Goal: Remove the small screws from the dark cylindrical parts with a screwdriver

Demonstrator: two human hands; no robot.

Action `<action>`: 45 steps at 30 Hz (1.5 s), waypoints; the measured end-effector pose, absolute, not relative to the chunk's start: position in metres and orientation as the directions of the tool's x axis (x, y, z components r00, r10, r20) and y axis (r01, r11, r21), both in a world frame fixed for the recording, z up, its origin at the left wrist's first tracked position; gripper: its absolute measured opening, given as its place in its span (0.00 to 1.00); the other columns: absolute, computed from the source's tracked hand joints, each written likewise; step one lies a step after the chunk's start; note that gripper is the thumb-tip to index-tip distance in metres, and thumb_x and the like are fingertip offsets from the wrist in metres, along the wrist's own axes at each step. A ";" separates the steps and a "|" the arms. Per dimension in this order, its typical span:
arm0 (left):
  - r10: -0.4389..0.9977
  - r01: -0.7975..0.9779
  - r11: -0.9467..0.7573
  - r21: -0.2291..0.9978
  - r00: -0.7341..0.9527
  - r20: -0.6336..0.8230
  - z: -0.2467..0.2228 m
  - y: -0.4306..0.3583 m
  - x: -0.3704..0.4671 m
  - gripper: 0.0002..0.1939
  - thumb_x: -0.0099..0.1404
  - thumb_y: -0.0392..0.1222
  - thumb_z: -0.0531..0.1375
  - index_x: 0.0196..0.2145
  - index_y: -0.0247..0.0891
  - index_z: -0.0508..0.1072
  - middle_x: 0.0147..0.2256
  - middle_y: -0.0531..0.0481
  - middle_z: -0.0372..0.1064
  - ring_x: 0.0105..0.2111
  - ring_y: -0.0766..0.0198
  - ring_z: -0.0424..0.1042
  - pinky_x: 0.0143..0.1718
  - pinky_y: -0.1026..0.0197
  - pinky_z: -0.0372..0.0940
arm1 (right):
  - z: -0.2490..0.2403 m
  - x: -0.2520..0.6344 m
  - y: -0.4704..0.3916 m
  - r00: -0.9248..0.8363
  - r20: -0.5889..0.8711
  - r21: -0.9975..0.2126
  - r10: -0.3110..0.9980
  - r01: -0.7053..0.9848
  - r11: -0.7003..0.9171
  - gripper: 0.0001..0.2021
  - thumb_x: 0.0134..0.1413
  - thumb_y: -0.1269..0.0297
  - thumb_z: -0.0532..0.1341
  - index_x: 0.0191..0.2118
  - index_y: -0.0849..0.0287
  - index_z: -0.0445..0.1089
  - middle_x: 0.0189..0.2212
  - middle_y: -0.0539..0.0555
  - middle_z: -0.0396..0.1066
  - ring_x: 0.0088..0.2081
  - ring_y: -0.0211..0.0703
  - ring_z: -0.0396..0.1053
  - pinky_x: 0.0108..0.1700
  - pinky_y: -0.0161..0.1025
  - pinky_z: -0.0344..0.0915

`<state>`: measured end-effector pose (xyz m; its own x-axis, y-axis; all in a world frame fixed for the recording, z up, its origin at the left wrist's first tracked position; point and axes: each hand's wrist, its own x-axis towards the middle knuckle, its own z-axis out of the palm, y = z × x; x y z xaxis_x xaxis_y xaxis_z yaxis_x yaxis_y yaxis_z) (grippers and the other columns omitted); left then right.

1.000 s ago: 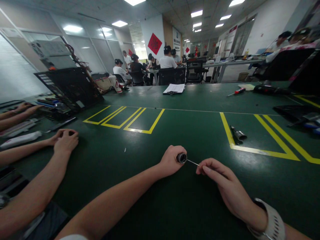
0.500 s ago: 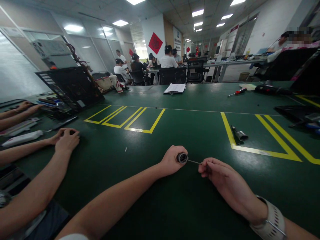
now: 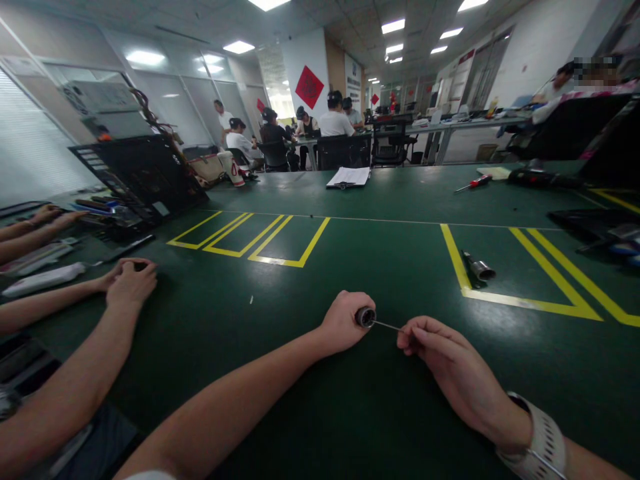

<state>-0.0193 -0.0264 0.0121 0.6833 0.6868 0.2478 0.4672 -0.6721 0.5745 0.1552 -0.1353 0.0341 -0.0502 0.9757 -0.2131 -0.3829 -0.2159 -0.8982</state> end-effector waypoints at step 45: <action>0.785 0.516 -0.565 0.644 0.577 0.226 0.014 -0.027 -0.020 0.05 0.55 0.33 0.61 0.31 0.37 0.68 0.33 0.51 0.67 0.34 0.63 0.66 0.38 0.60 0.60 | 0.030 0.179 -0.121 0.344 -0.021 -0.996 0.939 -0.086 0.010 0.09 0.50 0.56 0.61 0.35 0.56 0.70 0.34 0.52 0.71 0.40 0.47 0.65 0.44 0.45 0.59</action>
